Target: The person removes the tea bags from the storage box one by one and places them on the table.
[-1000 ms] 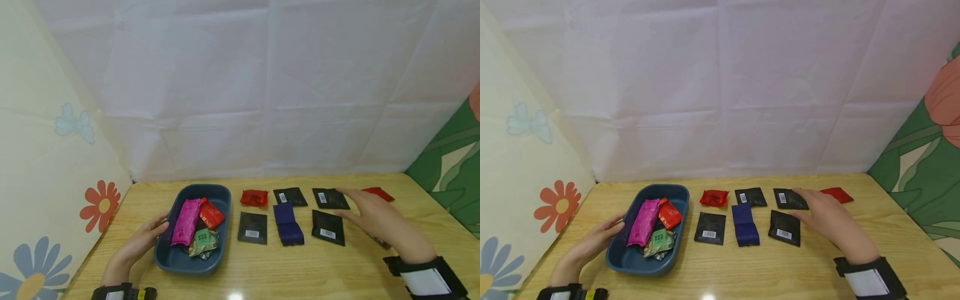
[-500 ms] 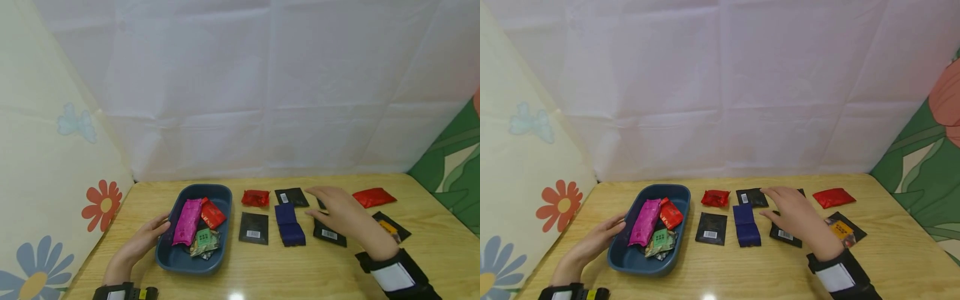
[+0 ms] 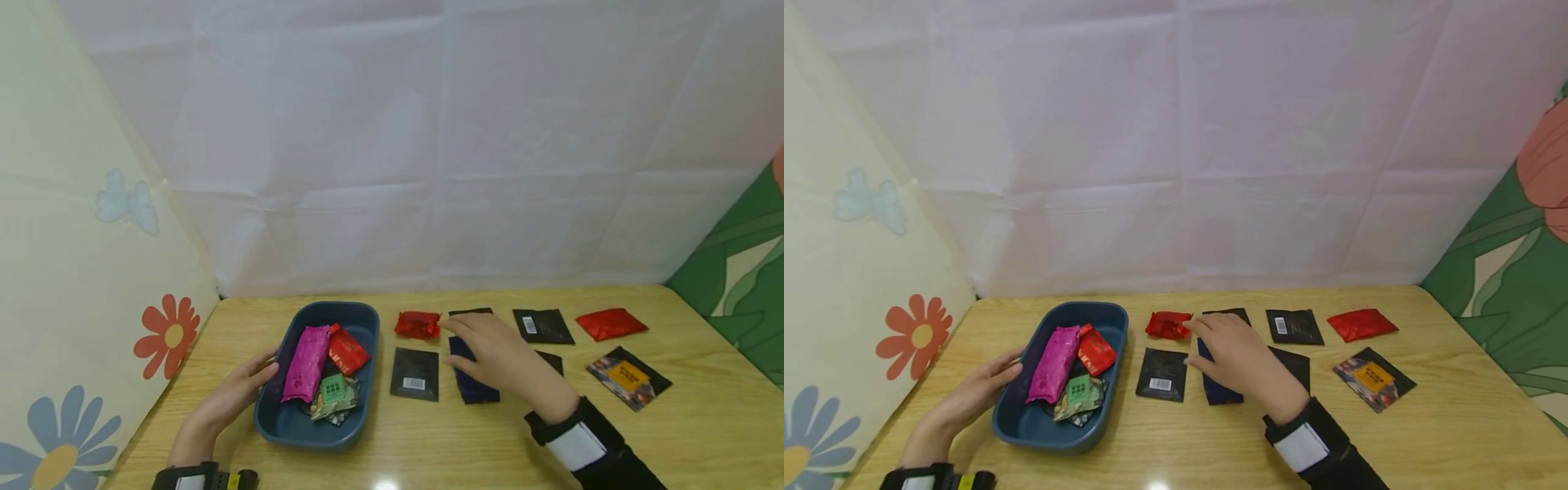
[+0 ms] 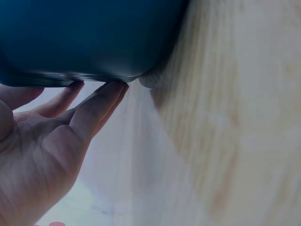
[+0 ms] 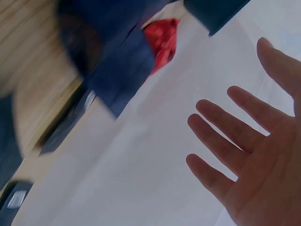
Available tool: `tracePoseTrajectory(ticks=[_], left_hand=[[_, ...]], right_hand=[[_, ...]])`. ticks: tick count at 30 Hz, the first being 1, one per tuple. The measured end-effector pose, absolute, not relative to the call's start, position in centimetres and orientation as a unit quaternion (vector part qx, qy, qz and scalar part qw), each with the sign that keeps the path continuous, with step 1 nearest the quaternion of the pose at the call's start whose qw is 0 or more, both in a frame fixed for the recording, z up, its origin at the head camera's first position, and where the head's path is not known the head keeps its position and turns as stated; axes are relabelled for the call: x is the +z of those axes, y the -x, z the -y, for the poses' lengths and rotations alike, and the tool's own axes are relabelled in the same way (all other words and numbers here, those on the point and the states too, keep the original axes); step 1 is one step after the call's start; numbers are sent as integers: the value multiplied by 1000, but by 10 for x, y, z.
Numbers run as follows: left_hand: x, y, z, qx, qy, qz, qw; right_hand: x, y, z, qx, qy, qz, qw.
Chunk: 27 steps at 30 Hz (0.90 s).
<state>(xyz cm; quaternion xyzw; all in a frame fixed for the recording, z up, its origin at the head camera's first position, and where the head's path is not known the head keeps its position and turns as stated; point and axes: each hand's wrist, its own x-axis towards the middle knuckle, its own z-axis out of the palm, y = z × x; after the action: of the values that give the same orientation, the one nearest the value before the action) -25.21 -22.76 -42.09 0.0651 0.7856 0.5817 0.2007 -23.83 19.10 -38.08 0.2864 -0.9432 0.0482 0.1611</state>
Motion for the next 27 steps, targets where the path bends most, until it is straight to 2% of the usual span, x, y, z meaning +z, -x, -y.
tracePoseTrajectory(ticks=[27], left_hand=[[-420, 252, 228, 577, -66, -789, 201]], right_hand=[[-362, 237, -91, 100, -360, 923, 93]])
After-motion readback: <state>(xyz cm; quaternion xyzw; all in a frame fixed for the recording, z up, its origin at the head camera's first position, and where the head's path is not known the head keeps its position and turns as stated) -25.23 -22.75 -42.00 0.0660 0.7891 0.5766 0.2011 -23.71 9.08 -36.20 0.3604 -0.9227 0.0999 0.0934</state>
